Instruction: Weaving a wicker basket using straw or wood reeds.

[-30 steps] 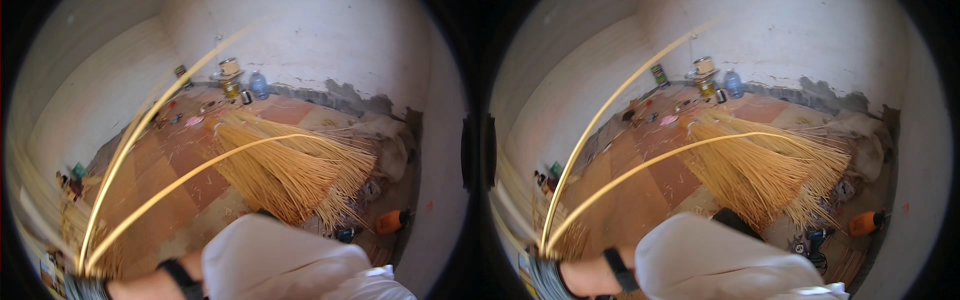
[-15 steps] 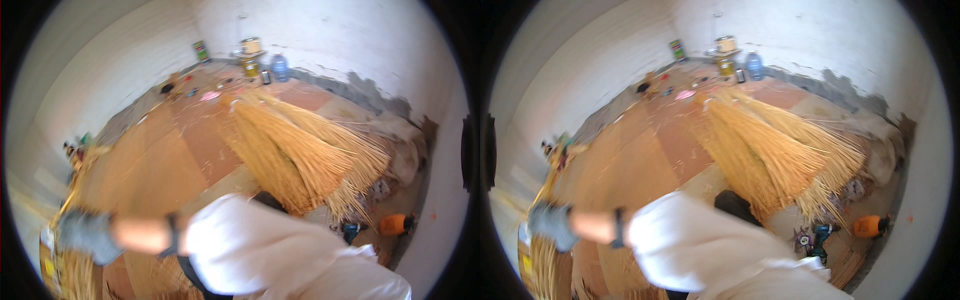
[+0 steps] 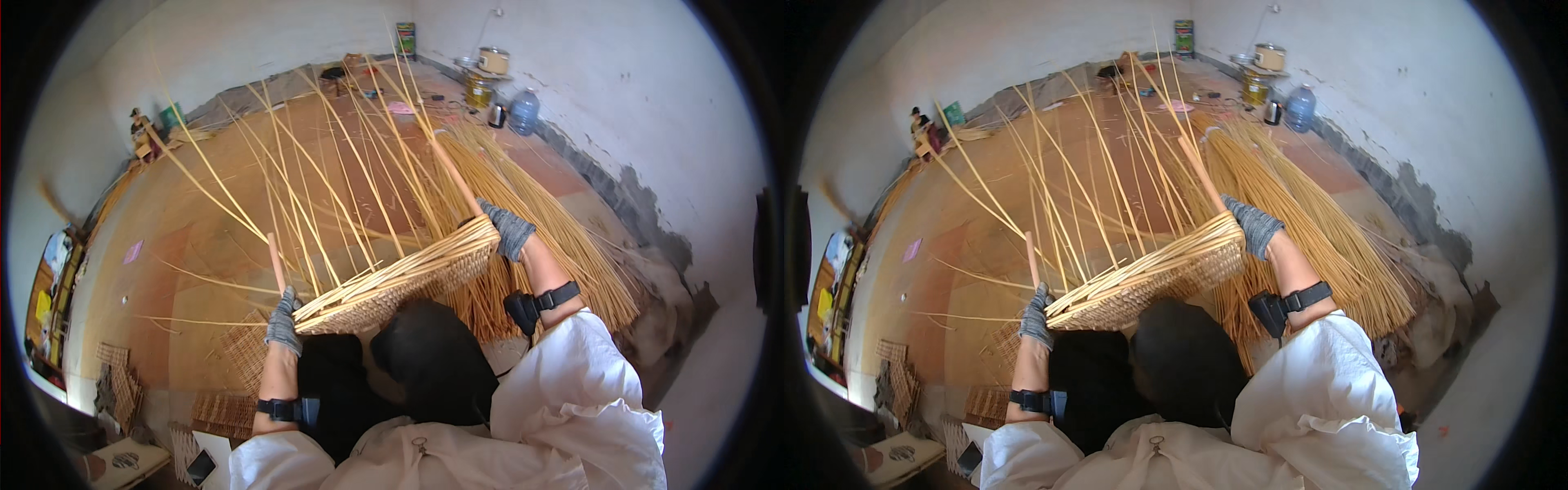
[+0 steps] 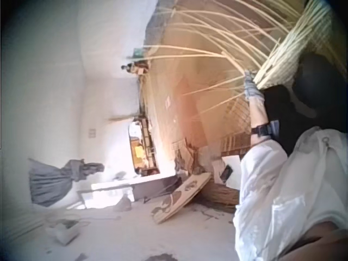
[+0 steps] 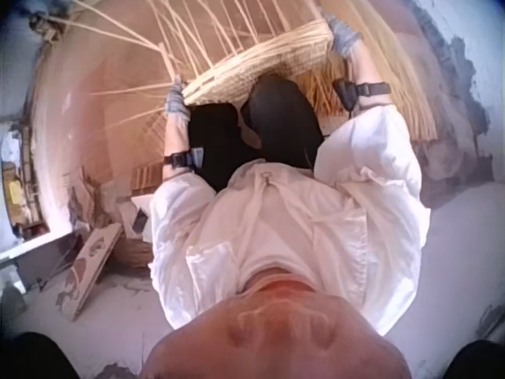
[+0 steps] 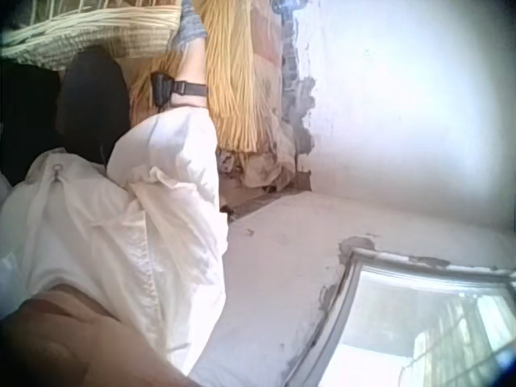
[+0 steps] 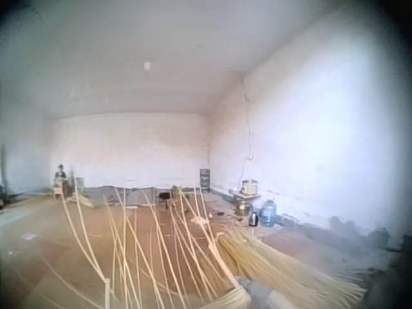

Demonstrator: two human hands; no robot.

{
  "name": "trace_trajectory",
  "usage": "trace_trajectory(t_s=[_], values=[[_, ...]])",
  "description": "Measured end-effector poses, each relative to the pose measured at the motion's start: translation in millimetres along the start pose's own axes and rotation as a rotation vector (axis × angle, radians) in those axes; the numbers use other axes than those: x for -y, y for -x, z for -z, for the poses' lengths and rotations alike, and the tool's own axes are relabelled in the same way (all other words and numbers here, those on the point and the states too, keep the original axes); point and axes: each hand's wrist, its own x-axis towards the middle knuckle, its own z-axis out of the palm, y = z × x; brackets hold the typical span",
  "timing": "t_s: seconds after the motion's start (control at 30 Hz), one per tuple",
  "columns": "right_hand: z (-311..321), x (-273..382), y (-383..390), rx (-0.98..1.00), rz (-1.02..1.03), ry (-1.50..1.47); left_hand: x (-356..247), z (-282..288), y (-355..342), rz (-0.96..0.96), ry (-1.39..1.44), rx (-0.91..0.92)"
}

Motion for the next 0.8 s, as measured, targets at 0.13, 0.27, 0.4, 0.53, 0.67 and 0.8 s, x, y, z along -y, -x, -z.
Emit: trace_trajectory(t_s=[0.13,0.27,0.4,0.53,0.67,0.8], values=[[1.2,-8.8,24.1,-0.235,-0.002,0.244,35.3,-18.3,5.9,-0.019,-0.201,-0.113],[19.4,-38.2,39.1,-0.301,0.012,0.576,62.4,-7.1,4.6,-0.213,-0.321,-0.159],[17.3,-69.4,44.3,-0.393,0.336,0.545,61.9,14.8,27.2,-0.293,-0.178,0.02],[-27.0,6.4,71.5,-0.302,0.643,0.66,35.2,17.1,42.6,-0.575,-0.046,0.019],[-88.0,17.2,82.7,-0.249,0.792,0.596,-29.5,66.8,74.4,-0.545,-0.017,0.117],[-89.6,-13.1,85.0,-0.254,0.793,0.448,-23.3,102.6,85.0,-0.545,-0.091,-0.027]])
